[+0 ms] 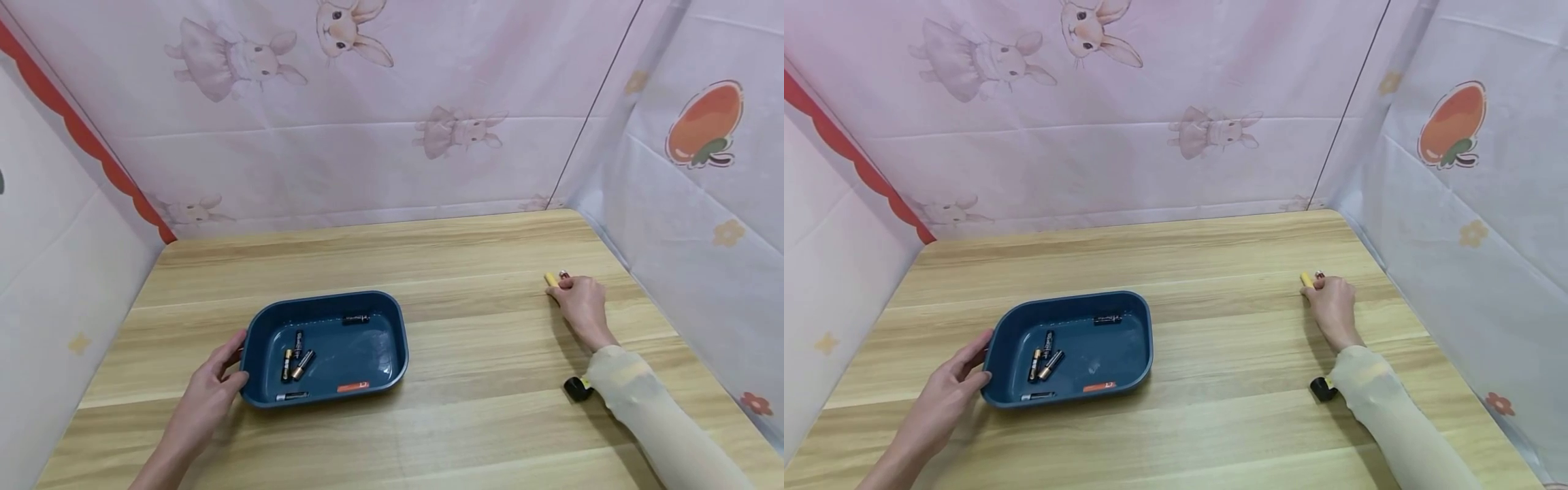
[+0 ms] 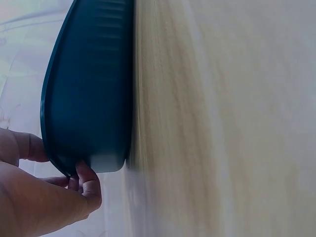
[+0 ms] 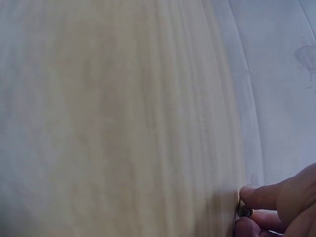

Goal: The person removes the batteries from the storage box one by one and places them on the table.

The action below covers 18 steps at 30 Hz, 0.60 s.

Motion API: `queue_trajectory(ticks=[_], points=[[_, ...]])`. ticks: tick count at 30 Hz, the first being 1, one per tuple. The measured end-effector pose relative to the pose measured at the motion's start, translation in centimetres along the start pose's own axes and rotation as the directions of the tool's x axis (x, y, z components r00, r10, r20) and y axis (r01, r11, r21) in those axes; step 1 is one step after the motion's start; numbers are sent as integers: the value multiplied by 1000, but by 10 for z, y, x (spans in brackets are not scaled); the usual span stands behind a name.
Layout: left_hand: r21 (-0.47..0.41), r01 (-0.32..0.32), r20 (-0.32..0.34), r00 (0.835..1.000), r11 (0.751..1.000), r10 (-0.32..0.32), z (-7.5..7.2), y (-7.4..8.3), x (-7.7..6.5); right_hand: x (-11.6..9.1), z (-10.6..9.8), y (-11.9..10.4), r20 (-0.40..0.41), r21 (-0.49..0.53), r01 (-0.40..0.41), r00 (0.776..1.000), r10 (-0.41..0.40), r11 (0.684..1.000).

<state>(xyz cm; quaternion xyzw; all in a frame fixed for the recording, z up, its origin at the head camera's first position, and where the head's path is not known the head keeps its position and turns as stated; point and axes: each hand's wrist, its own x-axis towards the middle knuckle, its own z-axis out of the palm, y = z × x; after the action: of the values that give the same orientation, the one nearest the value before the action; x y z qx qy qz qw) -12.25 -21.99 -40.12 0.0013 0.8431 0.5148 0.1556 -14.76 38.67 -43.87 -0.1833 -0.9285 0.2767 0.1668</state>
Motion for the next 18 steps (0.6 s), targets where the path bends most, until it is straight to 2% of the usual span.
queue_trajectory(ticks=[11, 18], points=[[-28, -14, 1, 1000, 999, 14, 0, -2, 0, -4, -2, 0, -21, 8, -6, 1000, 6, 1000], [-29, -22, -5, 1000, 999, 22, 0, -2, 0, -7, -8, -3, -14, 27, -37, 999, 37, 999]])
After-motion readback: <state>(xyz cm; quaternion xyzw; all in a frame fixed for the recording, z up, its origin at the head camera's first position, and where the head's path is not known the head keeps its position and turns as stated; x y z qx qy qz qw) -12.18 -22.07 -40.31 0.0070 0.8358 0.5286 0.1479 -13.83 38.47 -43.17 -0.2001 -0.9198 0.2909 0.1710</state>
